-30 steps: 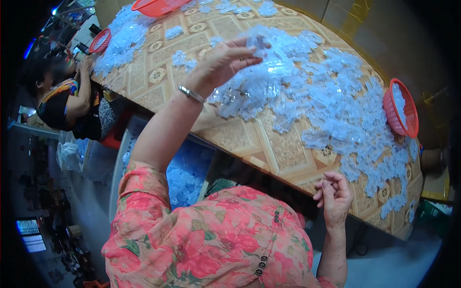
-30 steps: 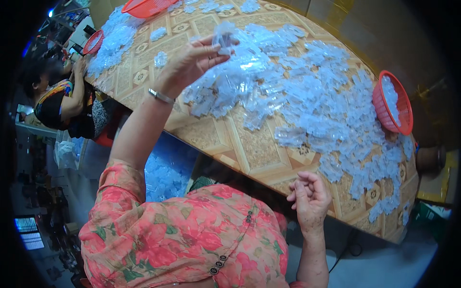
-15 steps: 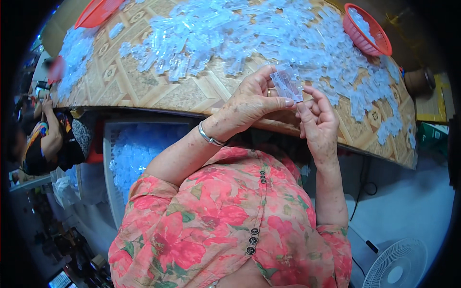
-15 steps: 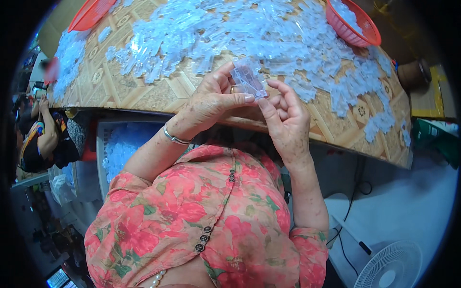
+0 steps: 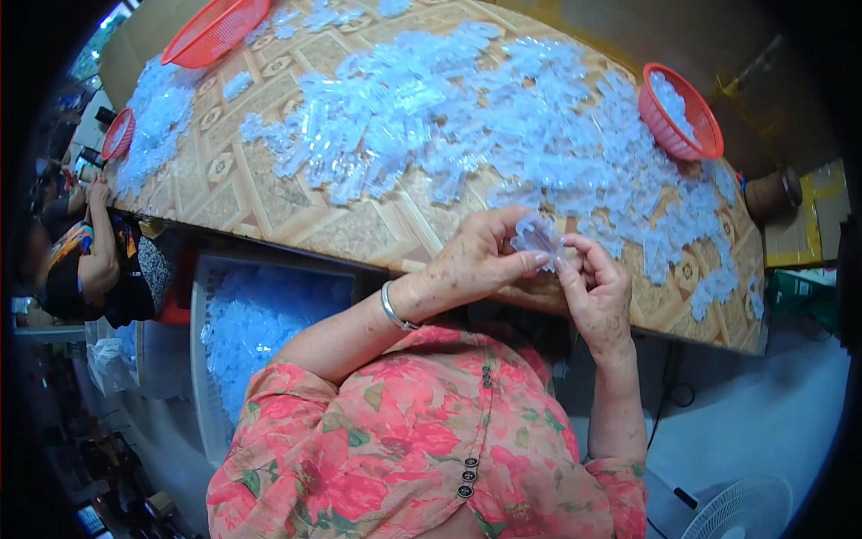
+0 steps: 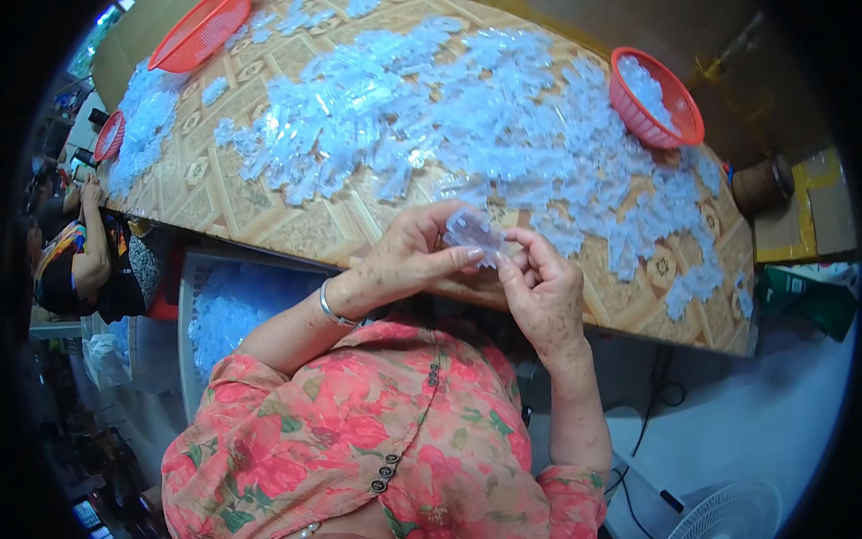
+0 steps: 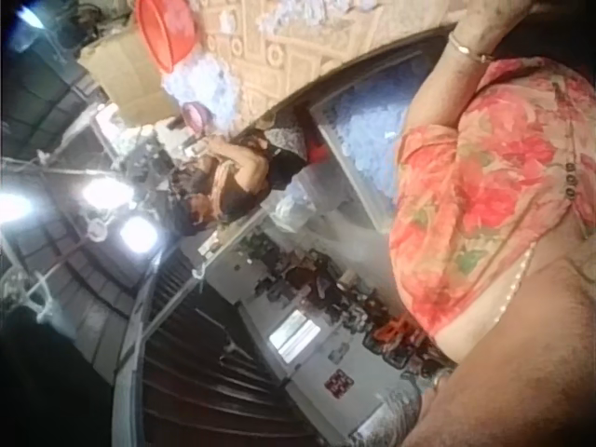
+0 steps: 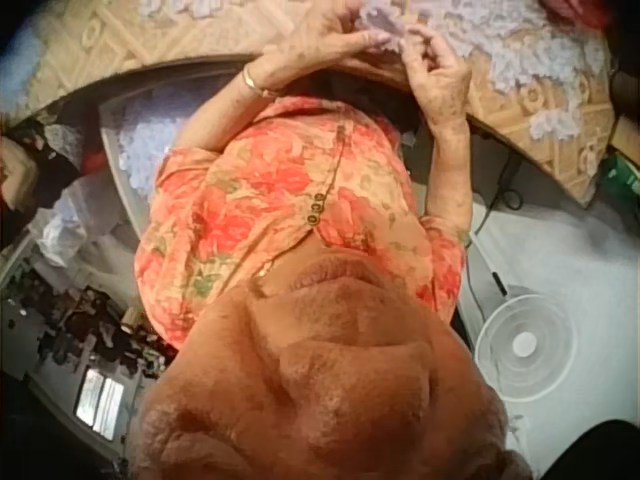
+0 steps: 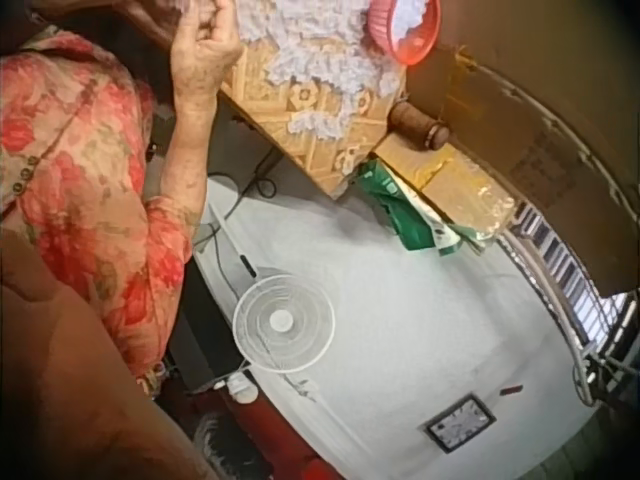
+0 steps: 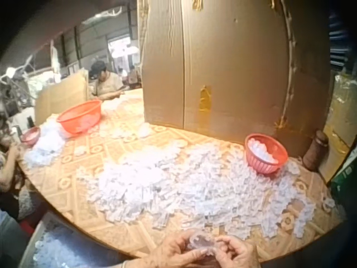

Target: The person repeatedly picks up small, translucent plastic components from a table and a red basket, snaps them together to form a single unit, and places the assembled item into a large white bin below. The task involves continuous manual assembly of identical plastic pieces.

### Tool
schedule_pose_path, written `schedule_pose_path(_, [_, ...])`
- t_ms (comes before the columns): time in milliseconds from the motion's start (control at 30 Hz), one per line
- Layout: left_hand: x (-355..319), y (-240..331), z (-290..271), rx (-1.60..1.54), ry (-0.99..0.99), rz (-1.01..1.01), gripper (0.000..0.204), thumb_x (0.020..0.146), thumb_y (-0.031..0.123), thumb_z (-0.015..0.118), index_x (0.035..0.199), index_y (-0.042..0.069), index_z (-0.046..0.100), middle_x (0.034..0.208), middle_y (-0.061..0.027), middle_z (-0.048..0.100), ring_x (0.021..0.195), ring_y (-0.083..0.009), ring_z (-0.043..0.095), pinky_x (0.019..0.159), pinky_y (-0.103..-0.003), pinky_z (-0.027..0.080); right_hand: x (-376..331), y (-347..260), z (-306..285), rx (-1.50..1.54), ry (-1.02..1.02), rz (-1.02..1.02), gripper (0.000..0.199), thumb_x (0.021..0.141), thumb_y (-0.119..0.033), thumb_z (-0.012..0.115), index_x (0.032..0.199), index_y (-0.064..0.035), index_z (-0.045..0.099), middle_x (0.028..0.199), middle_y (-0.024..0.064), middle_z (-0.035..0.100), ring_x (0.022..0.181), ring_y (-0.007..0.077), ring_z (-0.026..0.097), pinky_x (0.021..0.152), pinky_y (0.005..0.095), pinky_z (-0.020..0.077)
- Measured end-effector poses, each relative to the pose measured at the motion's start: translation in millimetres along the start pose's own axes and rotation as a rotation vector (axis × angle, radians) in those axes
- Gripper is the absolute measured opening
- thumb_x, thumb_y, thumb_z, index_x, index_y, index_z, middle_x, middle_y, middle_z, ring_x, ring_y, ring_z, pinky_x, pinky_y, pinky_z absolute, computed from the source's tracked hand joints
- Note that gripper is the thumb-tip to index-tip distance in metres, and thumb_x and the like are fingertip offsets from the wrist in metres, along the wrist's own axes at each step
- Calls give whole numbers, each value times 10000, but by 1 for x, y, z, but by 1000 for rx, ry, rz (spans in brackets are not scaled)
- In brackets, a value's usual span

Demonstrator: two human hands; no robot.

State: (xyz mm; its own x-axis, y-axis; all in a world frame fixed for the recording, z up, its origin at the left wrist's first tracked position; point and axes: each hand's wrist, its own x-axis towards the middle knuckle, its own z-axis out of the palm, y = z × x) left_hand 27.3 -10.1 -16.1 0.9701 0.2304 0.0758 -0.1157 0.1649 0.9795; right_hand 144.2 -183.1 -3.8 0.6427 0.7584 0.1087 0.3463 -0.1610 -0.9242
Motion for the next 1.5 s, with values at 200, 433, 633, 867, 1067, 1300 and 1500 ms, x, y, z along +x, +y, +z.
schedule_pose_path(200, [-2, 6, -15, -89, 119, -10, 257, 953, 40, 659, 1200, 4, 596, 1055, -45, 682, 967, -101, 652, 842, -273, 578, 66, -36, -9, -331, 14, -161, 262, 873, -113, 716, 1124, -44, 686, 797, 44, 652, 605, 112, 569, 578, 267, 465])
schedule_pose_path(433, [-1, -7, -28, -191, 145, 29, 279, 961, 8, 623, 1224, 18, 530, 1167, -89, 661, 1028, -146, 660, 865, -308, 593, 223, -27, 22, -556, -20, -428, 348, 870, -212, 677, 1183, -61, 673, 1104, 135, 693, 1052, 286, 628, 933, 405, 480])
schedule_pose_path(633, [-6, -1, -31, -181, 119, -12, 342, 957, 4, 630, 1273, 27, 502, 1160, -91, 672, 1054, -148, 661, 888, -314, 595, 326, 1, 76, -921, -31, -462, 440, 871, -213, 669, 1297, -114, 618, 1303, 133, 622, 1230, 330, 541, 1065, 439, 415])
schedule_pose_path(867, [-5, -4, -34, -262, 140, -22, 343, 950, 0, 642, 1258, 34, 495, 1149, -78, 667, 1049, -130, 655, 872, -281, 589, 345, -10, 85, -946, -184, -227, 363, 820, -236, 732, 1143, -89, 653, 1153, 137, 690, 1125, 350, 595, 1045, 413, 415])
schedule_pose_path(1067, [-2, -7, -28, -359, 239, 27, 307, 924, -10, 659, 1180, 41, 499, 1079, -50, 674, 956, -99, 665, 785, -268, 602, 275, -14, 37, -898, 10, -773, 246, 794, -160, 727, 1020, -116, 640, 1031, 76, 702, 1039, 280, 630, 1088, 474, 362])
schedule_pose_path(1300, [1, -11, -37, -340, 245, -24, 385, 972, 1, 604, 1310, 66, 431, 1223, -120, 641, 1051, -156, 653, 846, -288, 583, 152, -33, 4, -859, 148, -870, 340, 750, -6, 731, 1048, -155, 663, 1084, 18, 716, 1055, 208, 660, 1104, 448, 338])
schedule_pose_path(1500, [3, -6, -36, -279, 242, 31, 465, 962, -4, 609, 1390, 31, 432, 1269, -129, 609, 1117, -179, 631, 935, -329, 573, 80, -24, -4, -863, 295, -879, 370, 700, 37, 711, 998, -182, 686, 1131, 0, 722, 1048, 203, 662, 1101, 438, 337])
